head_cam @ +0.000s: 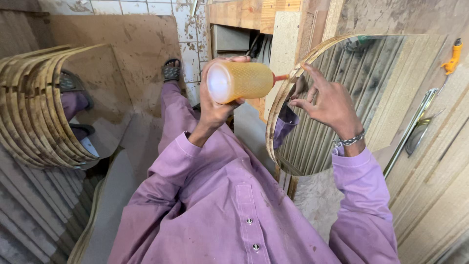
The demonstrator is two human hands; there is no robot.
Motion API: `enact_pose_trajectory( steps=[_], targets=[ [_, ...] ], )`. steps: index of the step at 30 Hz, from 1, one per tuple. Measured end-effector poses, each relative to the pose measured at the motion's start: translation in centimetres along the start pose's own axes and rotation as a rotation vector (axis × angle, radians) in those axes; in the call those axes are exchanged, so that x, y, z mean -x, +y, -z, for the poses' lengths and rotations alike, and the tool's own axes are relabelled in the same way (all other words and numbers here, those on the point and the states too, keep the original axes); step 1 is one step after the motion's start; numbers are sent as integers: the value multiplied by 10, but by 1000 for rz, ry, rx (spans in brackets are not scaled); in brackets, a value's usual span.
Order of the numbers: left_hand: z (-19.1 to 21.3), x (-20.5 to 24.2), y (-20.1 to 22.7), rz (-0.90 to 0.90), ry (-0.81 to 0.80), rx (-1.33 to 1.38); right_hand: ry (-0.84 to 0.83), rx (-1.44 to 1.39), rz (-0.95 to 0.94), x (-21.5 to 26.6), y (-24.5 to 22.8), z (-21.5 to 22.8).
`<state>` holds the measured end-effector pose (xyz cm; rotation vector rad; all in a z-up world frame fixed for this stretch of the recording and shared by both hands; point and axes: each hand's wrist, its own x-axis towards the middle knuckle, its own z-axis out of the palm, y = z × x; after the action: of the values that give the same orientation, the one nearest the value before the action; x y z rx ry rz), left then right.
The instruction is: The person applies glue from a bottle along the edge of a wooden frame and presses a thin wooden strip onto the glued edge of a mirror. The person repeats this process along the curved edge of the mirror, ensuring the strip adheres to the frame.
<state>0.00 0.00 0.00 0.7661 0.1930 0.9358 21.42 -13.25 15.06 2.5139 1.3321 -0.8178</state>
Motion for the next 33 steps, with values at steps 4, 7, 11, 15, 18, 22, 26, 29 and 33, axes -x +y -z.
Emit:
enact_pose_trajectory(
  steps=[4,7,11,15,18,22,26,29,33],
  targets=[
    [5,14,-6,92,101,113,24,51,191,-6,5,3],
    [9,24,-17,126,207,261,-38,58,198,-11,8,6],
    [16,38,-33,151,263,358,-14,102,298,-17,12,10],
    [25,55,-48,127,306,396,-51,158,422,-18,6,10],
    [31,72,-63,95,352,448,-96,235,449,-11,-3,14],
    [38,106,-82,39,457,477,-93,474,439,-6,-11,23],
    [41,135,-91,24,532,513,-35,533,479,-2,-11,29],
    [39,154,-94,-26,547,545,-28,502,575,9,-12,18],
    [33,177,-96,-29,578,585,-46,456,697,18,-15,2]
  ],
)
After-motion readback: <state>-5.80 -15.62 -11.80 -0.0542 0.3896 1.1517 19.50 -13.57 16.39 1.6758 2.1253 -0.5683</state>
